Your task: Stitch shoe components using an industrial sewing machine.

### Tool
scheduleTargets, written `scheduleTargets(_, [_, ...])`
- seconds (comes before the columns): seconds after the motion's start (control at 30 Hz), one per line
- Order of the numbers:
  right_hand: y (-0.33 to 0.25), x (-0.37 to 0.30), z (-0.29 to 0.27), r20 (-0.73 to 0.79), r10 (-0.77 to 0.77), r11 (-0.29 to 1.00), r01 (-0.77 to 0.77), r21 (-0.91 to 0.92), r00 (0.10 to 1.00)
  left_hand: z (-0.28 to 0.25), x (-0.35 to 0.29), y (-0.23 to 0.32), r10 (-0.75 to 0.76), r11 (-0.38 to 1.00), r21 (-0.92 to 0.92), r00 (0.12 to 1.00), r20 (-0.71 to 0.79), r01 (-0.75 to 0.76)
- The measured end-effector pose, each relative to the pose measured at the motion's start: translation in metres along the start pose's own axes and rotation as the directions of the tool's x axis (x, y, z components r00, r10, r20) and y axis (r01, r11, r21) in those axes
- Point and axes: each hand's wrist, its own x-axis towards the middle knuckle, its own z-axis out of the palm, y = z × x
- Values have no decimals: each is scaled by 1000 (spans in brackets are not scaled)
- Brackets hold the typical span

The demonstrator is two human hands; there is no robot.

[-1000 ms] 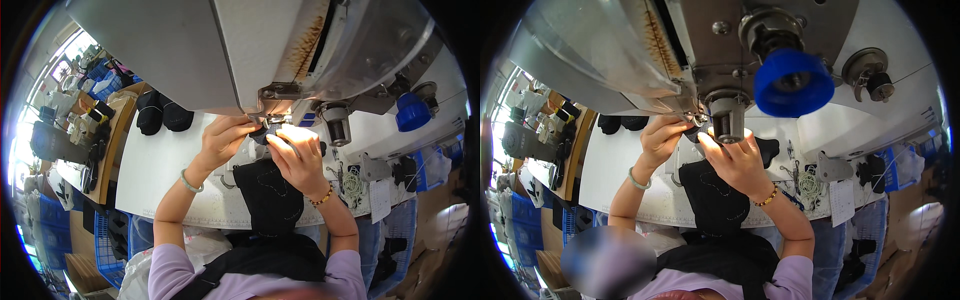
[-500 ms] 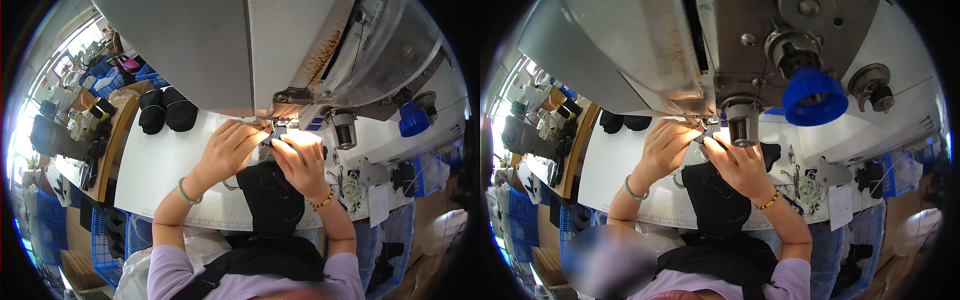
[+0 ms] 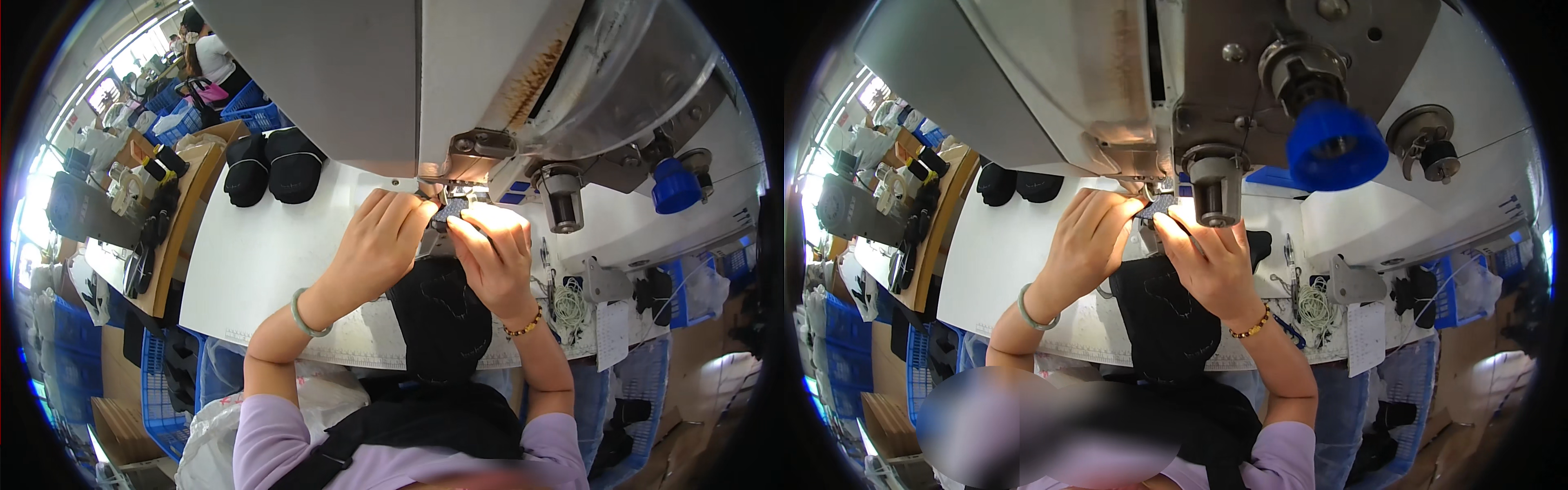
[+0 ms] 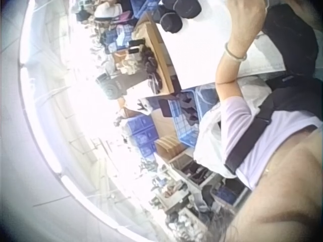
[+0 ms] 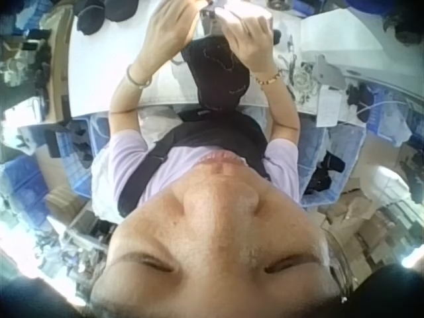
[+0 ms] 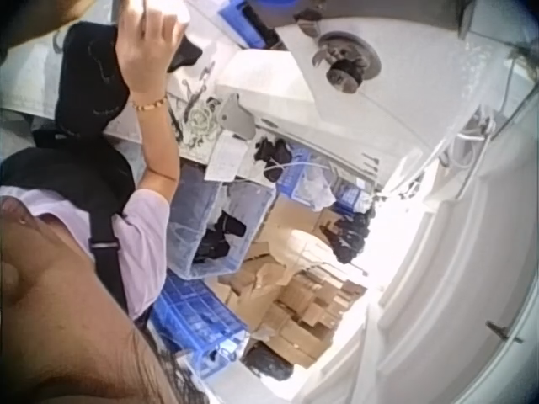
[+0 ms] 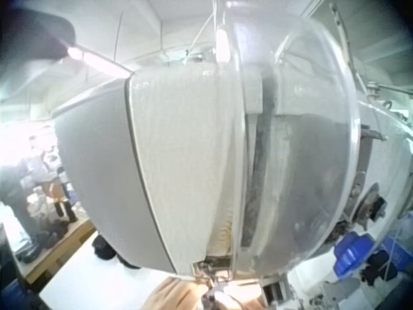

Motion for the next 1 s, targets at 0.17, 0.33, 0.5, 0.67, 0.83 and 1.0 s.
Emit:
scheduleTargets(0.17, [3,-1,1,-19,51,999,-51,-15,999,-1,6,19,34,970,237,994,104,-58])
scheduleTargets(0.33, [4,-1,0,-37,74,996,-75,-43,997,8,-1,11,-19,1000,22,999,-29,20])
scheduleTargets(0.5, [5,-2,7,-84,87,996,-86,16,993,13,-17,-41,-45,916,-398,998,35,56])
scheduleTargets(0.67, [11,-5,3,-59,64,997,-62,42,996,21,-17,-49,106,905,-407,993,-60,-121])
scheduleTargets(0.83, [16,-10,8,-133,7,999,0,51,991,8,-12,-34,137,946,-296,990,-11,-135])
scheduleTargets(1.0, [10,-11,8,-199,-108,988,128,90,974,-2,-11,-13,124,974,-201,990,73,-108])
